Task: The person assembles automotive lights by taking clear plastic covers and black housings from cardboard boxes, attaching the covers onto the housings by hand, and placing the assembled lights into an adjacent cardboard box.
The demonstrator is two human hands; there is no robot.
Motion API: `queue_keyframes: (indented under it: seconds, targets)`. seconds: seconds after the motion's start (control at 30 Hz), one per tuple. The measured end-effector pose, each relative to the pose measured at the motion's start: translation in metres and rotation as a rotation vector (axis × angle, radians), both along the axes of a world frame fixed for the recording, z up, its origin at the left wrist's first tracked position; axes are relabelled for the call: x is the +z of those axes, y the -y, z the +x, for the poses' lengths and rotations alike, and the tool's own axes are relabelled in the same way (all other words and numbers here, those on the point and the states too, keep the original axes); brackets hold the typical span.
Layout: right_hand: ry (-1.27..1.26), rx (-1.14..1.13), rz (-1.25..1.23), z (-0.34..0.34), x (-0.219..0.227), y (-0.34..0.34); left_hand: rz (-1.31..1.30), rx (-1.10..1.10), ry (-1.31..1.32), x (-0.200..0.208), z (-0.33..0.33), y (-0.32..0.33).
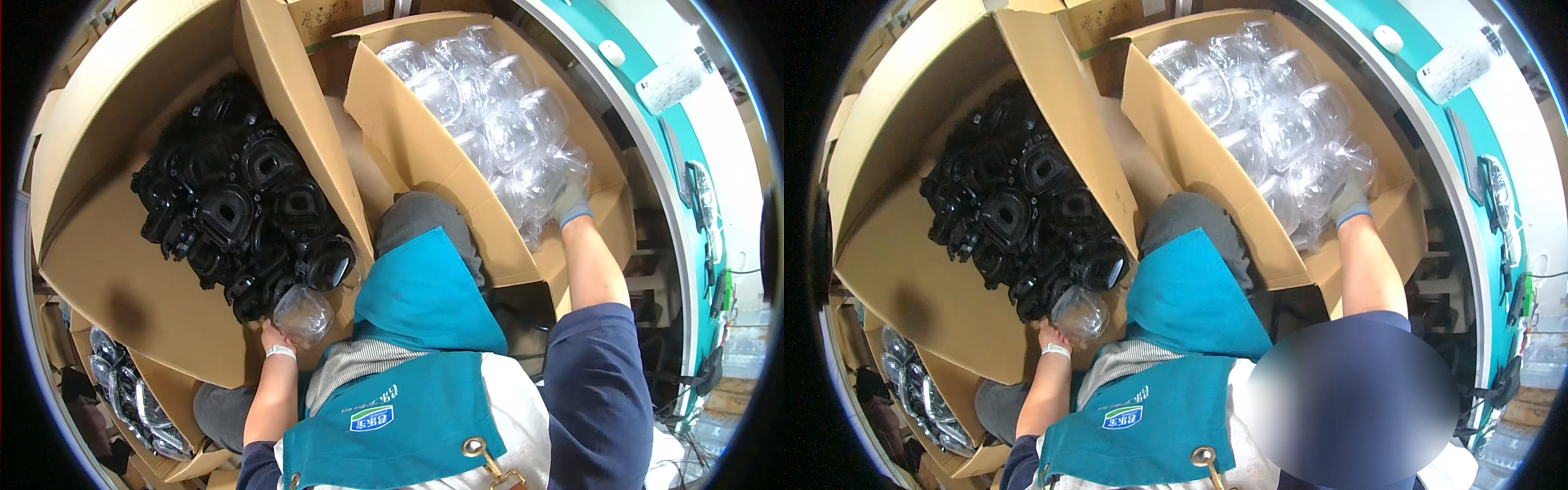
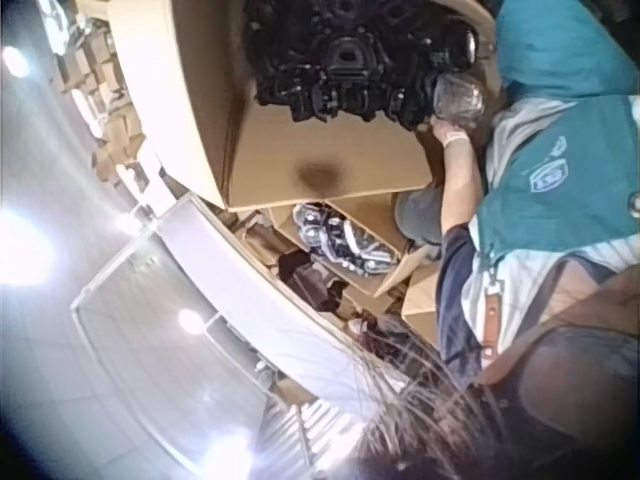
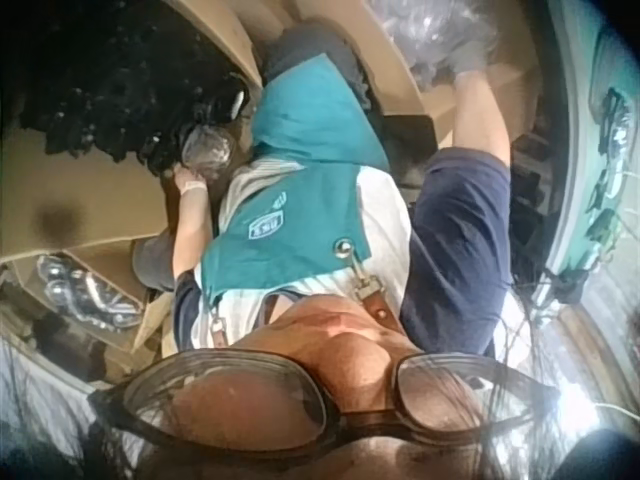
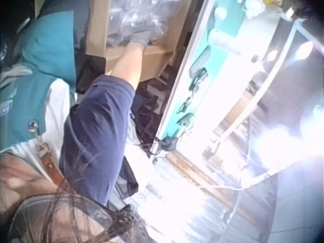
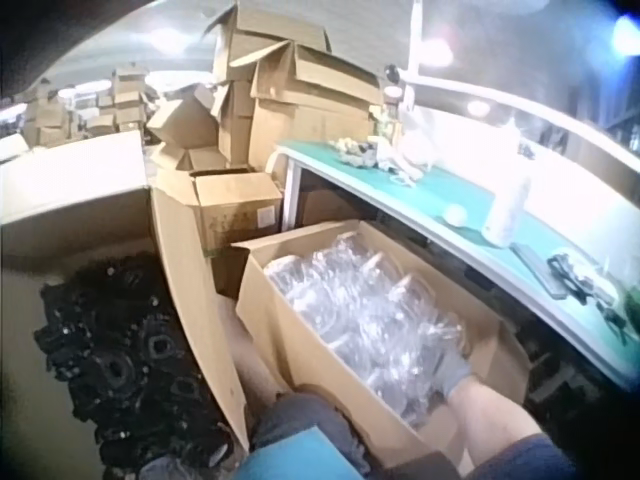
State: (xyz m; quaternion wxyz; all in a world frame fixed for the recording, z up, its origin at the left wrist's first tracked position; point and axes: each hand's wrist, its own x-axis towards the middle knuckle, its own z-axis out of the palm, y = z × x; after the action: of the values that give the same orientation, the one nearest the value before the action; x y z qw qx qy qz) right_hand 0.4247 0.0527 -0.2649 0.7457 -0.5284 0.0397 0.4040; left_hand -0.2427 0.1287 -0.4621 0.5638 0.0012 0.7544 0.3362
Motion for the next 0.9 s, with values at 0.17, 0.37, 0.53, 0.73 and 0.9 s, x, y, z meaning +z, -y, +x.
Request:
queue_keyframes:
  seconds: [0.17, 0.37, 0.53, 0.73, 0.9]
  targets:
    - [0.141, -0.127, -0.057, -0.004, 0.008, -0.005, 0.055, 0.026, -0.012, 0.034, 0.014, -0.004]
    - [0.031, 0.080, 0.191, 0.017, 0.039, 0.013, 0.152, -0.108, -0.559, 0.091, 0.035, -0.011]
    - [0.594, 0.455, 0.037, -0.165, 0.171, 0.015, 1.038, -0.661, -0.286, 0.196, 0.072, 0.012]
    - [1.097, 1.308, -0.033, -0.301, 0.173, -0.013, 1.285, -1.401, -0.470, 0.306, 0.150, 0.022]
    - [0.950, 1.386, 0.075, -0.321, 0.151, -0.015, 0.971, -1.189, -0.131, 0.254, 0.123, 0.041]
